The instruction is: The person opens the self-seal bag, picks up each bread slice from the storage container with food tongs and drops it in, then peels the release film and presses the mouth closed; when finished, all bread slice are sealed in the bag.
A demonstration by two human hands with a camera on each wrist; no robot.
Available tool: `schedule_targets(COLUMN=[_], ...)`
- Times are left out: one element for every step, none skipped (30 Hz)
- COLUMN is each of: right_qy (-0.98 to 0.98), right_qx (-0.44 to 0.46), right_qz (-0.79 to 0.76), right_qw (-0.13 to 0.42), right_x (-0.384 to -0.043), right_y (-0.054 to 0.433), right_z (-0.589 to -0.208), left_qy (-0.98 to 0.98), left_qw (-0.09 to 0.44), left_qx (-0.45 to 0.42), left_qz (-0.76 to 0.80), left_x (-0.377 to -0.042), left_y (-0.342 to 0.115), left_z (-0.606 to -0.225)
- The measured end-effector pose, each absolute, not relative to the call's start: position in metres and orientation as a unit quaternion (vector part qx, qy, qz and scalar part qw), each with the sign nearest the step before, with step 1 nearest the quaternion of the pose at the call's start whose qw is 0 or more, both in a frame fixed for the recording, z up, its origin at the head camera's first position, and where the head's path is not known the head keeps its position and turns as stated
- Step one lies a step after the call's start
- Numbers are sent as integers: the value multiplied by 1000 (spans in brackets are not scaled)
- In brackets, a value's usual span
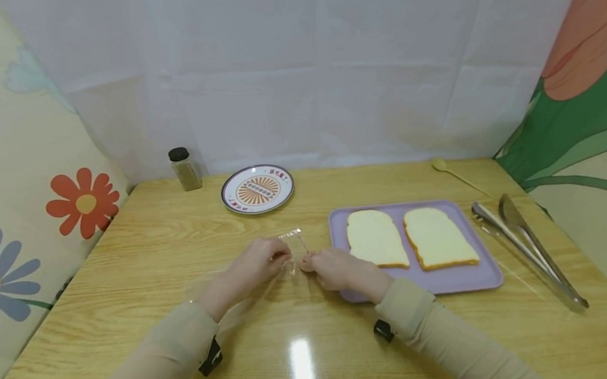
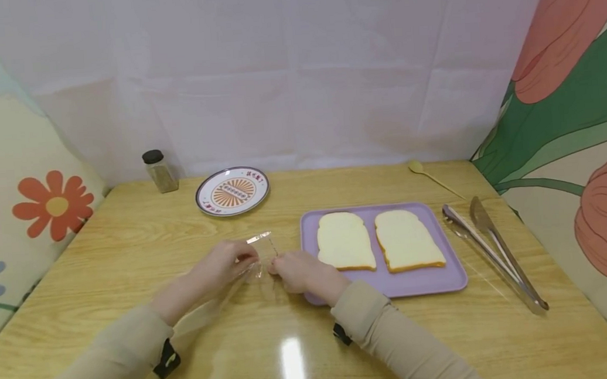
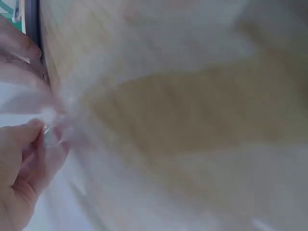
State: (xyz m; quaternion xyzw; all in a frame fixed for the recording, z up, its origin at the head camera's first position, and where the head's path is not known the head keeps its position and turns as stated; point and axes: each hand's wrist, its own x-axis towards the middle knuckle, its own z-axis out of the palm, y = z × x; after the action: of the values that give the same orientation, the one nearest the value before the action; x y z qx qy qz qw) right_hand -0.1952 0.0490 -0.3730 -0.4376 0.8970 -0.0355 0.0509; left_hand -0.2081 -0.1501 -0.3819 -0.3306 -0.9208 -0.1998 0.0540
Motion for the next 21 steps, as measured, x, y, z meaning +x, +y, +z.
schedule_targets(right_qy=[897, 896, 896, 896, 895, 895, 895, 896, 896, 896, 895, 895, 894, 894, 894, 895, 896, 896, 896, 895, 893], right_qx=[-438, -439, -440, -440, -441, -441, -440, -439, -438, -437, -438, -438, -438, -437, -437, -434, -431, -429, -430, -432, -436], right_qz=[-34, -32, -30, -29, -29, -30, -33, -36, -39, -43, -47, -51, -56, -59, -60, -63, -66, -67, -65, -62, -60], right_qw=[51, 52, 54, 55, 57, 58, 61, 64, 65, 66, 69, 69, 72, 74, 77, 82, 86, 88, 90, 90, 88], right_x=[-195, -195, -195, -195, -195, -195, -195, -195, -195, -195, -195, -195, -195, -195, -195, -195, -195, -196, -196, -196, -197], right_y=[49, 49, 49, 48, 49, 49, 49, 49, 50, 50, 51, 52, 52, 53, 53, 54, 54, 54, 54, 54, 53], right_z=[-373, -373, -373, -373, -373, -373, -373, -372, -372, -372, -372, -372, -372, -372, -372, -372, -372, -372, -372, -371, -370], left_qy=[-922, -923, -923, -923, -923, -923, -921, -920, -917, -914, -911, -910, -908, -907, -905, -905, -905, -904, -903, -903, -904], left_qw=[49, 45, 40, 36, 31, 26, 26, 25, 25, 24, 23, 24, 23, 21, 18, 15, 17, 19, 15, 10, 5], left_qx=[-335, -339, -345, -351, -353, -354, -355, -355, -357, -359, -360, -364, -368, -370, -373, -373, -377, -380, -378, -374, -369], left_qz=[-189, -176, -163, -152, -150, -152, -156, -163, -174, -188, -198, -200, -201, -203, -202, -203, -198, -197, -203, -210, -215], left_x=[-208, -207, -207, -207, -206, -206, -207, -207, -207, -207, -208, -208, -208, -208, -208, -208, -208, -209, -209, -209, -209], left_y=[-150, -150, -150, -150, -150, -149, -149, -148, -148, -148, -148, -148, -148, -149, -150, -150, -151, -151, -152, -152, -152], left_z=[-381, -379, -378, -376, -376, -376, -376, -376, -377, -378, -379, -380, -382, -382, -383, -383, -384, -383, -383, -382, -381])
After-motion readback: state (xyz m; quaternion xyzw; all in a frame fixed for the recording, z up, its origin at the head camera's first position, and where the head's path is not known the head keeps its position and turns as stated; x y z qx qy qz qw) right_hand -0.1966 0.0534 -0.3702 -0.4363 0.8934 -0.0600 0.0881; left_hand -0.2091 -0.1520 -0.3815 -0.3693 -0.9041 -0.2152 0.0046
